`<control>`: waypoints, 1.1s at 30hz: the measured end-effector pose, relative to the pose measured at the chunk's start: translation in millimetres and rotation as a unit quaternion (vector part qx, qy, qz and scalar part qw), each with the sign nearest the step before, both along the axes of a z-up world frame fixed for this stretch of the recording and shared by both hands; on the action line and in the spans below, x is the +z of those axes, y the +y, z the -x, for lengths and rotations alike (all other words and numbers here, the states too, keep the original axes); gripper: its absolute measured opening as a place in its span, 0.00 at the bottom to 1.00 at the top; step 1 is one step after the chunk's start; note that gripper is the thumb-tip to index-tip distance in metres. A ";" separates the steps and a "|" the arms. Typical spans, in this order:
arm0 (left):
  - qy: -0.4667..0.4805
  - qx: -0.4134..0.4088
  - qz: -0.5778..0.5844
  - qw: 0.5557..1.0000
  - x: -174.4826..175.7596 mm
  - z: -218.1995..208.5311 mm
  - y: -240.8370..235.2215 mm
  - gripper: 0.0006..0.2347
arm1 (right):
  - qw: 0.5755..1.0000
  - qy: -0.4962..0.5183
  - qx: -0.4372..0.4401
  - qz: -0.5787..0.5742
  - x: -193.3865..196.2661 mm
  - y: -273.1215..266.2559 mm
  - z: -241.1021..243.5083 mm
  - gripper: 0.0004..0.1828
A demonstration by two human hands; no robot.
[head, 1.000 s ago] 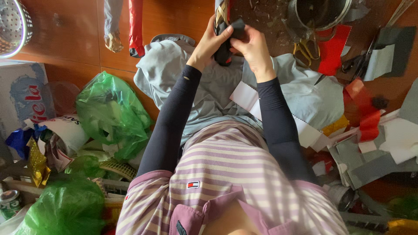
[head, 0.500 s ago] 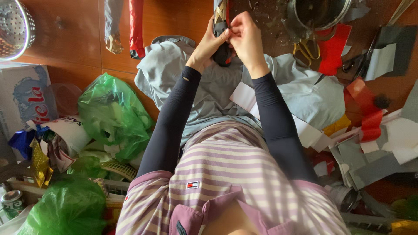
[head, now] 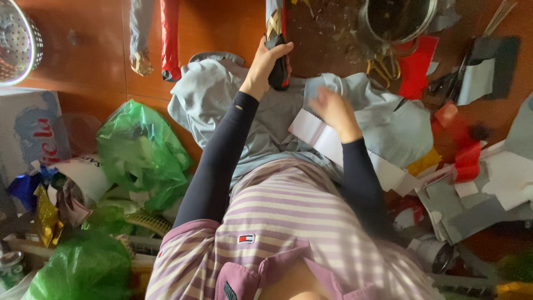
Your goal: The person wraps small wooden and black objects with red and black paper while seated on the floor. They fold the paper around each item and smooth the edges, handling the pieces one at a time.
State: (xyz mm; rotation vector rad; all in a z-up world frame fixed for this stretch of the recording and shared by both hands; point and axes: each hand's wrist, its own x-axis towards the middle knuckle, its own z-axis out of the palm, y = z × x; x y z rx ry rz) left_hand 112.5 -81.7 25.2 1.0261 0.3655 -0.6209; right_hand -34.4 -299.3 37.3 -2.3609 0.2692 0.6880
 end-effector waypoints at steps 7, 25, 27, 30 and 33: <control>0.020 -0.054 -0.009 0.998 10.5 -0.9 3.2 0.16 | 0.994 -0.058 -0.003 -0.090 -31.7 -17.0 70.6 0.34; 0.019 -0.093 -0.032 0.995 35.0 7.5 7.0 0.14 | 0.932 -0.343 -0.119 0.011 54.4 -78.9 -85.4 0.08; 0.004 -0.094 -0.022 0.995 35.8 7.1 6.3 0.14 | 0.902 -0.414 -0.088 0.081 50.5 -103.5 -124.7 0.08; 0.035 -0.112 -0.025 0.993 33.2 3.3 3.8 0.18 | 0.880 -0.395 -0.092 0.245 19.9 -121.6 -165.4 0.07; 0.070 -0.100 -0.012 0.992 29.0 2.0 3.1 0.16 | 0.866 -0.406 -0.064 0.284 -30.1 -126.7 -189.8 0.09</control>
